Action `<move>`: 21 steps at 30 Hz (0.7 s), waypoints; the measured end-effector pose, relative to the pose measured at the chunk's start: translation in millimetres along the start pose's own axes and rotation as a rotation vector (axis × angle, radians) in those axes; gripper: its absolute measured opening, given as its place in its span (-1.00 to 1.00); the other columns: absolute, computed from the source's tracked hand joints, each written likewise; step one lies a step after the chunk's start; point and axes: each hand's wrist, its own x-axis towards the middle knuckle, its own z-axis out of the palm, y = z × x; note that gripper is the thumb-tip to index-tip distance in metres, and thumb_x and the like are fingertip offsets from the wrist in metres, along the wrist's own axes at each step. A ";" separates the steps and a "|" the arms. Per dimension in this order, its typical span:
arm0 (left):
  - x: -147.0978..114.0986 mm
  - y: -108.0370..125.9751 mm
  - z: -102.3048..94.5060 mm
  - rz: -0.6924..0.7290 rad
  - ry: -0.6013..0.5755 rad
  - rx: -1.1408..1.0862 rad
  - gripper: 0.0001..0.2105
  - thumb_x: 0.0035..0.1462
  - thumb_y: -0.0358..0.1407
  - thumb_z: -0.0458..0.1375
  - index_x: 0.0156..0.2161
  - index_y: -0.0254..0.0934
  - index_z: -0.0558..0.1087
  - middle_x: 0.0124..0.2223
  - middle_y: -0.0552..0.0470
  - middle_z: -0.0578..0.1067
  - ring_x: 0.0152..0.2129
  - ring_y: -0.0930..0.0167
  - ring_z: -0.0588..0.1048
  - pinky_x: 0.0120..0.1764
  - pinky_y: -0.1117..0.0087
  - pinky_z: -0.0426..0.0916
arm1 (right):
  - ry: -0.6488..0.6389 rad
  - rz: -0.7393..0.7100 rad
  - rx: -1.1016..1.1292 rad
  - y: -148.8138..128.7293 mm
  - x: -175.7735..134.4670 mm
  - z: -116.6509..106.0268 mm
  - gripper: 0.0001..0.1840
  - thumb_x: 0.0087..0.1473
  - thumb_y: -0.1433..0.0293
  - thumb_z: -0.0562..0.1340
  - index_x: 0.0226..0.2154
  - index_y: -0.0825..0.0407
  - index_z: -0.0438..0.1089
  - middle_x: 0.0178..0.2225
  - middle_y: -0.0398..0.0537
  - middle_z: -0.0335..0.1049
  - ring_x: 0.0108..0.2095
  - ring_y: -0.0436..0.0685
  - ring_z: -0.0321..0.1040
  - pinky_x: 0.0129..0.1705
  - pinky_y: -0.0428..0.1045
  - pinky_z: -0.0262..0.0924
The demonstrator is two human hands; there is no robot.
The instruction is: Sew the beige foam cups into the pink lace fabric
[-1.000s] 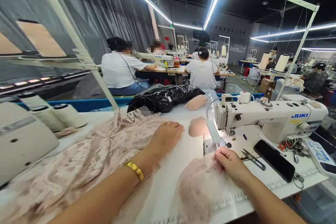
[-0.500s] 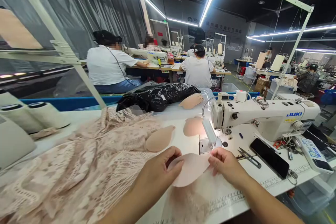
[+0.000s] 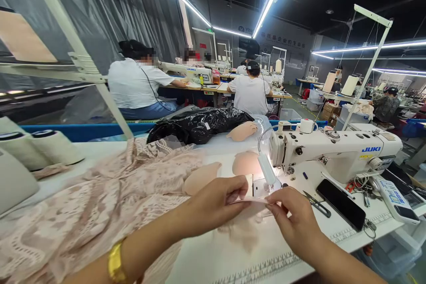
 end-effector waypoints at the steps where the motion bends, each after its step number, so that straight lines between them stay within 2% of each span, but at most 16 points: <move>1: -5.7 -3.3 -0.7 0.056 0.075 0.110 -0.78 0.23 -0.26 0.17 -0.44 -0.17 0.29 -0.48 0.13 0.35 -0.53 0.37 0.29 -0.41 0.37 0.12 | 0.026 -0.073 -0.017 1.3 -0.3 3.5 -0.85 0.35 0.49 0.22 -0.14 -0.04 0.49 -0.22 -0.02 0.58 -0.21 0.14 0.53 -0.17 -0.01 0.40; 2: -12.1 -6.5 -0.2 0.111 0.125 0.229 -0.79 0.27 -0.31 0.13 -0.43 -0.17 0.32 -0.47 0.11 0.37 -0.52 0.36 0.31 -0.40 0.35 0.13 | 0.027 -0.123 -0.036 4.9 -1.2 7.9 -0.81 0.36 0.52 0.20 -0.11 -0.04 0.48 -0.19 0.01 0.57 -0.19 0.13 0.54 -0.15 -0.01 0.41; 4: -25.3 -11.9 5.6 0.189 0.128 0.456 -0.79 0.28 -0.44 0.07 -0.40 -0.18 0.39 -0.43 0.05 0.45 -0.48 0.31 0.39 -0.35 0.31 0.17 | -0.046 -0.190 -0.141 18.8 -3.5 17.1 -0.74 0.35 0.59 0.13 -0.11 -0.02 0.47 -0.18 0.03 0.56 -0.19 0.11 0.53 -0.15 -0.04 0.41; 6: -35.7 -14.6 17.5 0.209 0.026 0.591 -0.85 0.23 -0.49 0.15 -0.31 -0.19 0.47 -0.31 -0.01 0.55 -0.37 0.24 0.48 -0.31 0.28 0.23 | -0.163 -0.240 -0.280 39.6 -5.2 23.5 -0.71 0.31 0.63 0.11 -0.18 0.00 0.47 -0.22 -0.01 0.56 -0.26 0.09 0.49 -0.22 -0.07 0.36; 8: -39.0 -16.2 32.9 0.224 -0.079 0.607 -0.87 0.19 -0.49 0.26 -0.24 -0.19 0.50 -0.20 -0.02 0.59 -0.27 0.19 0.53 -0.25 0.25 0.31 | -0.294 -0.293 -0.370 62.2 -4.4 24.3 -0.74 0.29 0.62 0.14 -0.25 0.00 0.47 -0.27 -0.07 0.55 -0.29 0.09 0.46 -0.28 -0.09 0.31; 11: -25.8 -22.3 54.7 0.340 -0.091 0.608 -0.73 0.15 -0.65 0.18 -0.18 -0.23 0.50 -0.15 0.00 0.60 -0.21 0.21 0.54 -0.14 0.25 0.36 | -0.477 -0.363 -0.432 89.1 1.6 15.2 -0.78 0.32 0.58 0.21 -0.28 -0.02 0.47 -0.28 -0.11 0.56 -0.29 0.08 0.45 -0.29 -0.11 0.29; 13: -8.8 -30.1 65.9 0.391 -0.067 0.671 -0.68 0.03 -0.72 0.12 -0.25 -0.26 0.48 -0.23 0.00 0.58 -0.31 0.24 0.52 -0.23 0.27 0.35 | -0.581 -0.409 -0.458 99.8 6.6 5.5 -0.78 0.35 0.57 0.21 -0.24 -0.03 0.49 -0.18 -0.08 0.61 -0.22 0.10 0.48 -0.24 -0.08 0.32; 15: 6.9 -38.7 75.0 0.378 -0.061 0.706 -0.75 0.03 -0.69 0.15 -0.35 -0.27 0.45 -0.34 0.00 0.53 -0.45 0.28 0.46 -0.40 0.29 0.26 | -0.623 -0.437 -0.441 105.3 9.8 -3.6 -0.75 0.37 0.58 0.18 -0.16 -0.04 0.51 -0.03 -0.03 0.63 -0.10 0.14 0.49 -0.15 -0.04 0.37; 17: 15.5 -45.5 82.5 0.354 -0.051 0.697 -0.78 0.13 -0.61 0.16 -0.43 -0.26 0.40 -0.41 0.02 0.46 -0.54 0.32 0.40 -0.49 0.30 0.18 | -0.606 -0.440 -0.401 107.0 9.8 -9.8 -0.69 0.38 0.60 0.14 -0.05 -0.05 0.52 0.08 -0.01 0.61 -0.01 0.16 0.48 -0.07 0.00 0.38; 19: 16.1 -49.0 88.2 0.344 0.000 0.666 -0.76 0.25 -0.57 0.11 -0.43 -0.26 0.40 -0.40 0.00 0.45 -0.52 0.33 0.41 -0.47 0.32 0.23 | -0.561 -0.432 -0.373 105.7 7.3 -13.1 -0.64 0.37 0.61 0.14 0.03 -0.06 0.51 0.08 0.00 0.62 -0.01 0.17 0.46 -0.05 0.01 0.37; 21: 12.1 -49.5 91.4 0.358 0.081 0.618 -0.74 0.32 -0.56 0.05 -0.40 -0.28 0.42 -0.33 -0.05 0.49 -0.42 0.29 0.47 -0.38 0.31 0.35 | -0.529 -0.409 -0.381 102.2 4.1 -14.6 -0.63 0.34 0.61 0.16 0.03 -0.09 0.51 -0.02 -0.03 0.62 -0.08 0.17 0.44 -0.08 0.01 0.35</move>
